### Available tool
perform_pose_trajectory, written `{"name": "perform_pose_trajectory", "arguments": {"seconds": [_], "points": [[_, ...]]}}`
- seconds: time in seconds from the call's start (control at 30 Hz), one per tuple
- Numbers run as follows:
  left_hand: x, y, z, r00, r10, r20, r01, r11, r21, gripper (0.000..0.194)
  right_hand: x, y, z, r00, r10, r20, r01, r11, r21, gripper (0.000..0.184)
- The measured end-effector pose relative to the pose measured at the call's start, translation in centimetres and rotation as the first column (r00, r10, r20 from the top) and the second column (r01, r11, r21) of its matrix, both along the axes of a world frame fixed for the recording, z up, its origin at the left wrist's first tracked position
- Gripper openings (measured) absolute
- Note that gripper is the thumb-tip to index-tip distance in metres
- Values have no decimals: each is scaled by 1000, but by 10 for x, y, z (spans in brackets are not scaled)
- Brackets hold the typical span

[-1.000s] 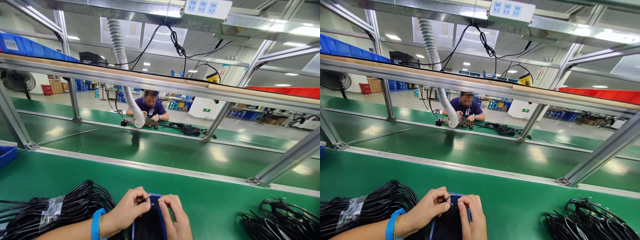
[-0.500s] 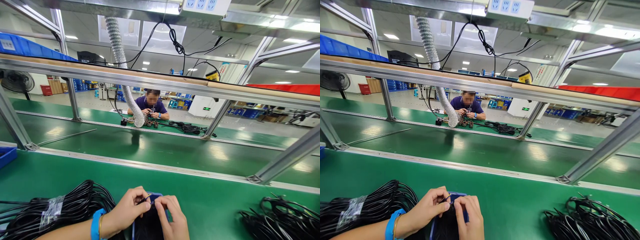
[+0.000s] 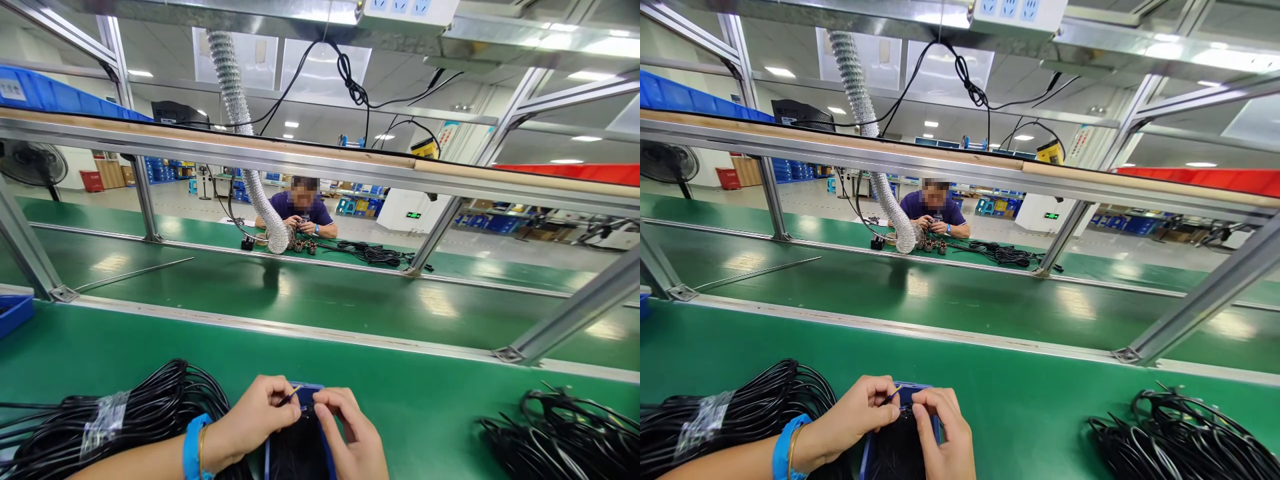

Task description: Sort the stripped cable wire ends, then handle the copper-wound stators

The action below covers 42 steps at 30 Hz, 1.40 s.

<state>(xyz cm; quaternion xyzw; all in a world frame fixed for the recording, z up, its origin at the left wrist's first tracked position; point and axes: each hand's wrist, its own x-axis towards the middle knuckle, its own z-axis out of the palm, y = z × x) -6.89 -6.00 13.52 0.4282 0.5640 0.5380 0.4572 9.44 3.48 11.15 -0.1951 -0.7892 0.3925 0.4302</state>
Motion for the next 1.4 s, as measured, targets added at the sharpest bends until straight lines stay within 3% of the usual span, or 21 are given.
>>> {"name": "perform_pose_trajectory", "arguments": {"seconds": [0.63, 0.77, 1.03, 1.4], "points": [[0, 1, -5, 1000, 2, 3, -2, 1000, 10, 15, -5, -3, 1, 998, -54, -12, 54, 998, 41, 14], [0, 1, -8, 999, 3, 35, -4, 1000, 10, 16, -6, -6, 2, 1000, -19, -3, 19, 997, 71, 13], [-1, 2, -7, 1000, -1, 28, 1, 1000, 9, 23, -2, 0, -3, 1000, 0, -9, -1, 992, -126, 15], [1, -1, 1, 1000, 18, -12, -19, 1000, -22, 15, 3, 3, 10, 994, 61, 94, -71, 992, 100, 12]]}}
